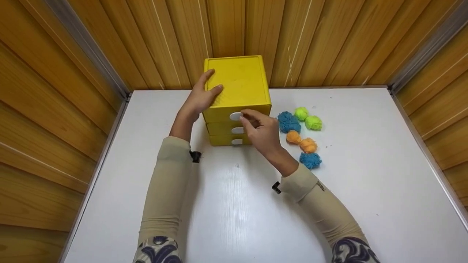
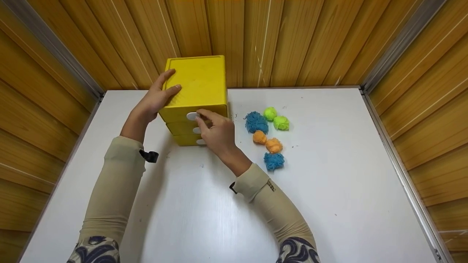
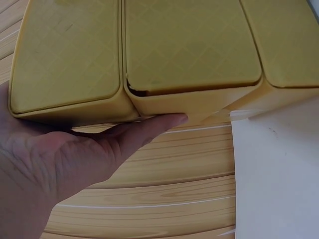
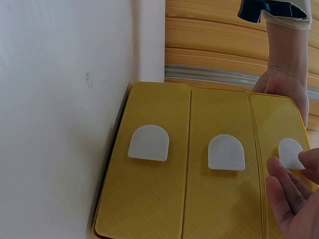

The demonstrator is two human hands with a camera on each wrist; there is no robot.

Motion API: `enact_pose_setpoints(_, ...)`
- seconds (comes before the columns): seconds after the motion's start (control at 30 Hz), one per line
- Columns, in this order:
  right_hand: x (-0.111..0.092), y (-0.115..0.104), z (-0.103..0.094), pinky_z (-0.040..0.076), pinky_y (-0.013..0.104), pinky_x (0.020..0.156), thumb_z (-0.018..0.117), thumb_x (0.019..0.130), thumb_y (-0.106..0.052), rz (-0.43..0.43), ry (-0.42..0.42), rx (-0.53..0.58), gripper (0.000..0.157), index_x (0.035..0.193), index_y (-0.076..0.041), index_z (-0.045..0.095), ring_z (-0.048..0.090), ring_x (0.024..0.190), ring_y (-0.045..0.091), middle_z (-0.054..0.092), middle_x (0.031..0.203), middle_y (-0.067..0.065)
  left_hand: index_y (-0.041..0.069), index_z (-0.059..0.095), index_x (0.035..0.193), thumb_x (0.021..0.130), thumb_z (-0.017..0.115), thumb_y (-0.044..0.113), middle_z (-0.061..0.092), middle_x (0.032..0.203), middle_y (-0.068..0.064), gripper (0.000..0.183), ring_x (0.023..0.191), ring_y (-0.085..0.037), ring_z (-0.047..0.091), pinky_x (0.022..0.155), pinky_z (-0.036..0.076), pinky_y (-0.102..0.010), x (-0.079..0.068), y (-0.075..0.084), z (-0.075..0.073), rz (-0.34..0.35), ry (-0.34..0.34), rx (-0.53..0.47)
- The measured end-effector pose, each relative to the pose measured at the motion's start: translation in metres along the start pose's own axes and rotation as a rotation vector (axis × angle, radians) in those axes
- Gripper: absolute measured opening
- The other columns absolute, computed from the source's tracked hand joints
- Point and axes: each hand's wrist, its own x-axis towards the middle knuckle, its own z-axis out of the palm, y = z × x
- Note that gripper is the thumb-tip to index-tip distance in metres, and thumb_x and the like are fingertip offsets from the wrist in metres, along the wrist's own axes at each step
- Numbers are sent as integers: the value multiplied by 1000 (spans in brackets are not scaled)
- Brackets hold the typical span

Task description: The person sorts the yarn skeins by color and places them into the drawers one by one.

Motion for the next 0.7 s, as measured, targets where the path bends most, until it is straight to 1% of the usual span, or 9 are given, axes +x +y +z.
enact_pose_setpoints(0.1,1,2,2,56,19,68,78,99,-19,-5,24,26,19,114,-9,83,65,69,15,82,91,7,47,23,168,107,60,47,17,182,0,71,168,-27,19,134,19,-57,0,0,0,9,-2,3)
enact_pose_setpoints(0.17,2,4,3,55,18,67,78,99,-19,-28,45,34,17,111,-9,84,65,67,14,82,90,8,47,23,168,107,59,46,16,182,0,71,168,-27,19,134,19,-56,-1,1,0,8,-5,5)
enact_pose_setpoints(0.27,2,6,7,54,17,64,79,99,-18,-69,70,37,15,107,-7,85,62,62,13,80,83,9,46,24,167,107,59,45,16,182,-1,70,167,-28,20,134,20,-56,-1,0,-1,5,-8,4)
enact_pose_setpoints(0.37,2,6,8,51,15,62,78,99,-18,-84,84,19,15,106,-7,85,61,62,12,77,79,9,46,24,167,107,59,44,15,182,-1,69,167,-27,19,134,19,-56,-1,0,-2,2,-15,-6)
enact_pose_setpoints(0.5,0,4,9,49,15,61,78,99,-18,-73,91,-1,16,108,-7,85,60,63,13,79,82,10,47,25,167,108,59,43,14,182,0,68,168,-27,18,135,17,-57,-1,1,-2,1,-21,-21)
enact_pose_setpoints(0.7,0,4,8,48,15,59,78,99,-18,-65,93,-1,16,109,-8,85,60,63,13,80,84,9,49,25,166,108,58,44,14,182,1,67,168,-27,19,134,18,-58,-2,2,-1,-14,-19,-20)
